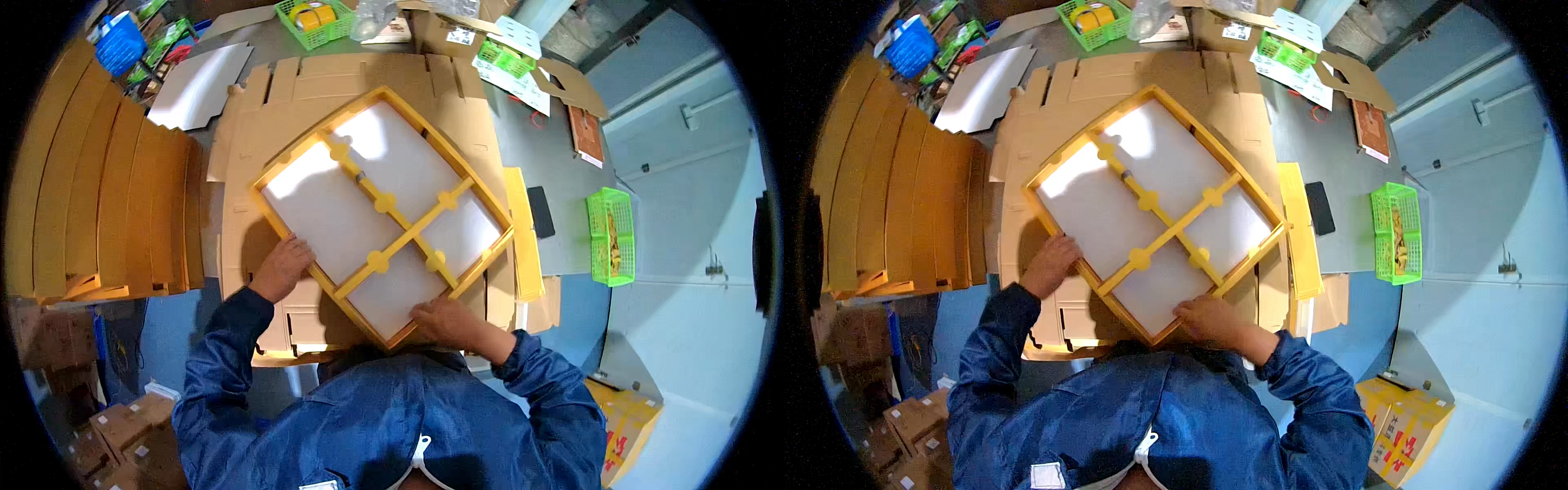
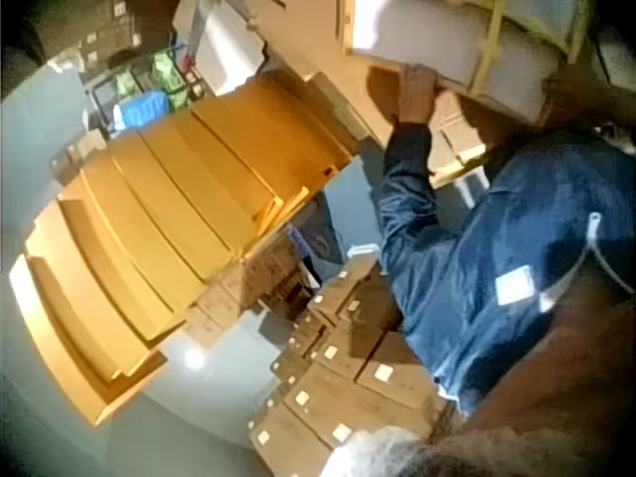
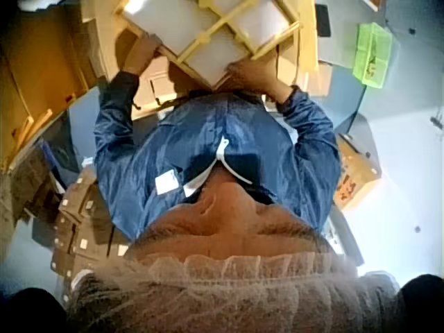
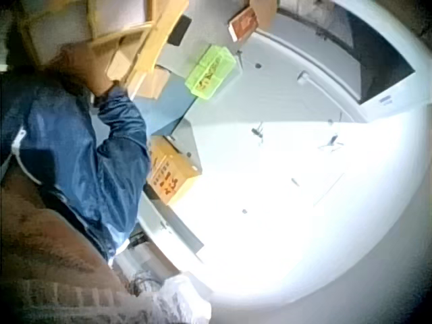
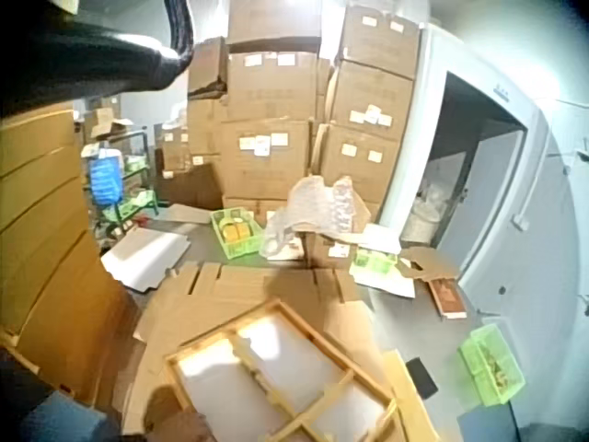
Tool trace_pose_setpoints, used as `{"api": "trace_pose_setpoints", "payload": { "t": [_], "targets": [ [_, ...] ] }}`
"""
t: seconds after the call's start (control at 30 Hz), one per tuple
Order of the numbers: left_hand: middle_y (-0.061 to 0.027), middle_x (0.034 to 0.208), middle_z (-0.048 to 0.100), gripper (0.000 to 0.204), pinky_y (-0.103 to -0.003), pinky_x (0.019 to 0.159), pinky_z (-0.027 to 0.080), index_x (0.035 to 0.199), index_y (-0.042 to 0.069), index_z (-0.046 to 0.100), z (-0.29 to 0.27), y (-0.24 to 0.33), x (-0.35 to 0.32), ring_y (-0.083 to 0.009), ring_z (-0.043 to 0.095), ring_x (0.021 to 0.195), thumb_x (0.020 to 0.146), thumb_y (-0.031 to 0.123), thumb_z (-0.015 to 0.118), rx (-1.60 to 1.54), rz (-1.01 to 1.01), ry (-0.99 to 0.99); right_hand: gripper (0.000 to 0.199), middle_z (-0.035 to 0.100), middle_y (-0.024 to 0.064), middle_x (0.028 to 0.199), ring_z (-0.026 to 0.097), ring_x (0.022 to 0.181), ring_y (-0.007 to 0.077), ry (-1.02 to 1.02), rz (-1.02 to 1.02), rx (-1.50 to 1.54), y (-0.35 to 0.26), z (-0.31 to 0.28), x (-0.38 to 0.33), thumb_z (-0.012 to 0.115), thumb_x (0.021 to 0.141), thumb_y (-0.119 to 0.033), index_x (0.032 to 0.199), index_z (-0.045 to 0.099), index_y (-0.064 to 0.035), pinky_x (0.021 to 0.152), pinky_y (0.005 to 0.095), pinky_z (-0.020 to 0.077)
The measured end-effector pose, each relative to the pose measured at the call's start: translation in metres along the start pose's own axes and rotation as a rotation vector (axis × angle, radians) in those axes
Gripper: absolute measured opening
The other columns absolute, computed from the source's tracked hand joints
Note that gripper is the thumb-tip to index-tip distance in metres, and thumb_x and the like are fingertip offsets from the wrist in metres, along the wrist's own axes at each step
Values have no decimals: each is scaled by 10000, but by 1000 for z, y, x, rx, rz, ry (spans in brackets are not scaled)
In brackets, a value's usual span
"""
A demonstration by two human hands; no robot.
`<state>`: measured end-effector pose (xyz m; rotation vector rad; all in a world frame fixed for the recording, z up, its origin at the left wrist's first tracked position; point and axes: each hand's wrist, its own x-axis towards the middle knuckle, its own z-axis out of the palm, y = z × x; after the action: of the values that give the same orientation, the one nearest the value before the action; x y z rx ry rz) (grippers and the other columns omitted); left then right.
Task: The person assembles a flat-packed cardboard box by folding the side flaps and securing them with black tape. They then place a white foam sheet inside the box and insert yellow cardboard dividers to create a grid structure.
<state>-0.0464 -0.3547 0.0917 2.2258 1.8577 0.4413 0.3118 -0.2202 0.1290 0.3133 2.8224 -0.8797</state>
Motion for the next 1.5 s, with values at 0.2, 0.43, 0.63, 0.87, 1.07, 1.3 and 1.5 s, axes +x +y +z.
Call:
{"api": "trace_pose_setpoints", "payload": {
  "t": [0.2,0.43,0.63,0.87,1.07,1.3,1.5],
  "targets": [
    [-147,1129,521,362,-458,1038,300,1101,32,526,-38,69,38,-322,447,1157,762,118,619,-47,-214,223,230,628,111,966,589,904,289,391,-96,-6,4,-50,60,585,805,-122,1022,585,-46,781,384,481],
    [-256,1224,394,660,-471,988,317,1302,-35,334,-4,113,-29,-420,380,1157,788,235,646,-165,-843,267,443,576,126,1058,517,1011,307,211,-261,-29,-24,-35,154,655,783,-298,1118,550,-28,878,391,434],
    [-235,1036,509,407,-462,827,428,1166,-33,418,39,84,-29,-399,511,965,822,118,575,-287,-893,363,313,605,135,909,570,896,304,17,-264,-88,-32,-4,206,591,833,-305,965,592,-20,788,399,473],
    [-200,955,531,323,-443,741,464,1096,-29,460,41,73,-25,-376,542,887,828,115,567,-228,-834,441,234,588,139,907,565,908,282,-55,-45,-374,-45,4,202,617,799,-255,893,594,-42,747,387,486],
    [-193,939,527,319,-445,709,470,1087,-24,461,40,74,-25,-369,546,856,819,113,567,-202,-876,426,279,558,107,932,553,890,265,216,-191,-294,-52,-3,197,610,802,-267,960,576,-39,736,370,467],
    [-188,912,520,303,-445,686,465,1059,-23,461,41,69,-26,-371,538,833,811,112,568,-216,-830,431,231,562,97,831,569,810,251,94,-202,-425,-45,9,205,601,807,-247,921,570,-49,686,362,468],
    [-186,884,509,258,-439,687,450,1016,-20,459,36,69,-26,-360,530,825,815,109,559,-262,-832,371,202,552,89,773,569,763,242,35,-230,-417,-43,3,209,601,819,-260,823,563,-62,644,343,466]
  ]
}}
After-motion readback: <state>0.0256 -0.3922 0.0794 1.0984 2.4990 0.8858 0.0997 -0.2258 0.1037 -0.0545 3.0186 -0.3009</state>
